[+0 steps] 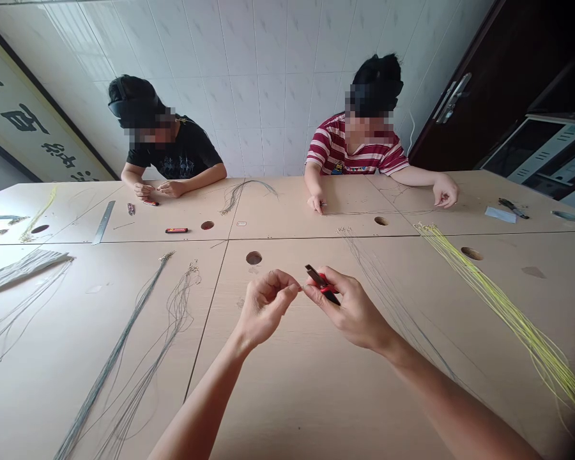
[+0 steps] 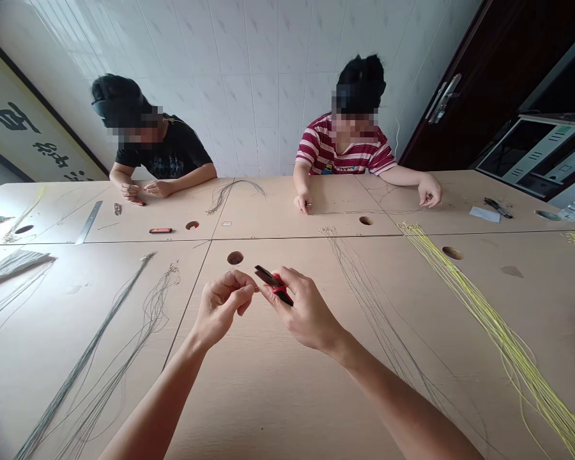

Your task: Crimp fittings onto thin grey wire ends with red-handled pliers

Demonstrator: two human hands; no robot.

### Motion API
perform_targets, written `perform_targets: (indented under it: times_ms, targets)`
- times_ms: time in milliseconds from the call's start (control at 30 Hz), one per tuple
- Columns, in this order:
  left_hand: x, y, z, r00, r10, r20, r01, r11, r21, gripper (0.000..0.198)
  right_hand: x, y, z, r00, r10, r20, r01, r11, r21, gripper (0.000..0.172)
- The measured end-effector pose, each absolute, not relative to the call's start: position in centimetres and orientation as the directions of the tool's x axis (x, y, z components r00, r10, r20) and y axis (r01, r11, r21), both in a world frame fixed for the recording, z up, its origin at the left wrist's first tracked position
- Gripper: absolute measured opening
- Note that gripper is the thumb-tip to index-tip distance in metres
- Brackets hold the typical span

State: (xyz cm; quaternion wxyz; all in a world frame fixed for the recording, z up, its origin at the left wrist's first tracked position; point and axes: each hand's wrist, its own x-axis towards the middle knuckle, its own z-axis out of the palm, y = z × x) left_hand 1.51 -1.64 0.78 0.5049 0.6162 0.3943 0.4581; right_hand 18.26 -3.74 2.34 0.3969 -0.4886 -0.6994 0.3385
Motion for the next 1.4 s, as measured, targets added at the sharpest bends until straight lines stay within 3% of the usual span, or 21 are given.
perform_targets:
  times_ms: [533,700,867,1000,1167,1400]
  targets:
    - [1.5,-1.3,0.3,0.28,0.947,0.159,-0.005,-0.164,0.986,0.019,18.2,-3.6,1.7,-0.228,0.916,0.329,0.483,0.4,-0.779,0.019]
    - [1.4,-1.4,0.1,0.241,0.946,0.218,0.055,-0.238,0.97,0.017,19.1,-3.6,2.0,-0.205,0.925,0.319,0.563,0.378,-0.735,0.019]
    - [1.2,-1.3,-0.5,0.181,0.871,0.456,0.264,-0.49,0.831,0.012,20.8,-3.4,1.6,-0.291,0.9,0.324,0.737,0.427,-0.524,0.011]
    - [1.1,-1.2,-0.9,0.242,0.761,0.602,0.363,-0.646,0.671,0.013,21.1,-3.6,1.4,-0.337,0.901,0.273,0.768,0.431,-0.474,0.015]
    - [1.0,-1.2,-0.7,0.302,0.684,0.664,0.401,-0.723,0.563,0.014,20.7,-3.7,1.7,-0.362,0.897,0.254,0.775,0.441,-0.453,0.016]
    - [1.0,-1.5,-0.5,0.304,0.679,0.668,0.446,-0.721,0.53,0.014,20.5,-3.7,1.7,-0.365,0.899,0.242,0.783,0.437,-0.443,0.019]
